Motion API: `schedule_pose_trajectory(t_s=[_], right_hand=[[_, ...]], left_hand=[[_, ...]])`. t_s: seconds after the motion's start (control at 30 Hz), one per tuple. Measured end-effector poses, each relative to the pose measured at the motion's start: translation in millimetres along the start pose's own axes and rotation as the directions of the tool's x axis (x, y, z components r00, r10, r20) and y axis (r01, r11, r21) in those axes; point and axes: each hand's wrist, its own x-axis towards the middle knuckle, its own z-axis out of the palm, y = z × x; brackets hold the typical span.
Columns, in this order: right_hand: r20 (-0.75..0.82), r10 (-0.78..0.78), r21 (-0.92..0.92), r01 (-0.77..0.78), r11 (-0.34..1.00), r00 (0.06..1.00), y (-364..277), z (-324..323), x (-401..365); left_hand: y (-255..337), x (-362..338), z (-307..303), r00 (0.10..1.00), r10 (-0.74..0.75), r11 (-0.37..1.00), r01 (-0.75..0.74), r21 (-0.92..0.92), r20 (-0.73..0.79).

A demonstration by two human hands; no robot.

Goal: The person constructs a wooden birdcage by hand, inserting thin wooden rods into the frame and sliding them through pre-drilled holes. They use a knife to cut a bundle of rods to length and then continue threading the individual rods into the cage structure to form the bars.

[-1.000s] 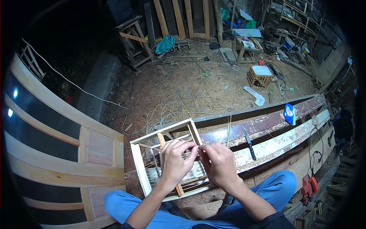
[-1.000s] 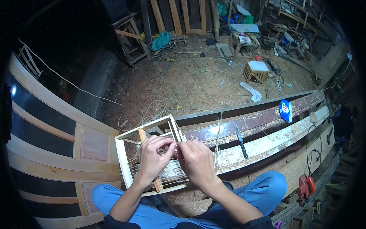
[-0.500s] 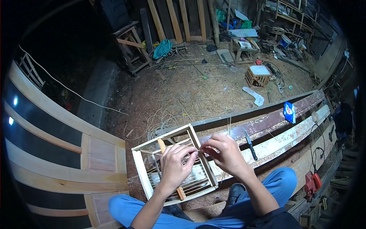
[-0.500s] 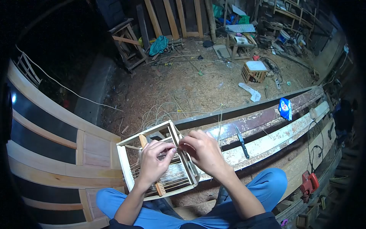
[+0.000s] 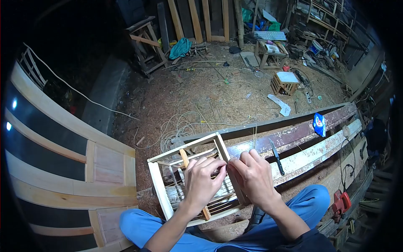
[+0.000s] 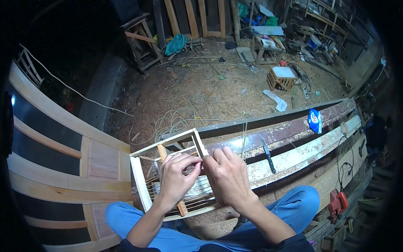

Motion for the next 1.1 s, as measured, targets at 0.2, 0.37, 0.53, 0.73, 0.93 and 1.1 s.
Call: schedule_pose_trajectory(t_s=[0.2,0.37,0.53,0.73,0.93,1.1], right_hand=[[-0.079,-0.011,-0.051,0.007,0.999,0.997,-8.9,5.7,-1.0],[-0.255,0.122,0.061,-0.110,0.992,0.959,-18.7,22.2,-9.9],[-0.279,0.219,0.248,-0.150,0.957,0.935,-20.2,32.8,-13.1],[-0.232,0.274,0.392,-0.168,0.905,0.933,-18.3,34.7,-16.3],[-0.190,0.326,0.463,-0.208,0.862,0.926,-19.9,36.2,-19.4],[-0.170,0.267,0.468,-0.160,0.869,0.949,-19.0,35.4,-18.8]], left_hand=[[3.3,-0.2,-1.8,1.000,0.009,1.000,-0.008,0.003,-0.017],[2.7,-0.3,-0.3,0.999,0.007,1.000,-0.007,-0.004,-0.051],[0.8,-1.3,1.9,0.997,0.001,1.000,-0.003,-0.029,-0.075],[0.8,-1.3,2.7,0.998,-0.004,1.000,0.003,-0.018,-0.066],[1.6,-0.7,1.0,0.997,0.015,1.000,-0.017,-0.018,-0.073],[0.0,-0.4,-1.8,0.999,0.004,1.000,-0.005,-0.014,-0.044]])
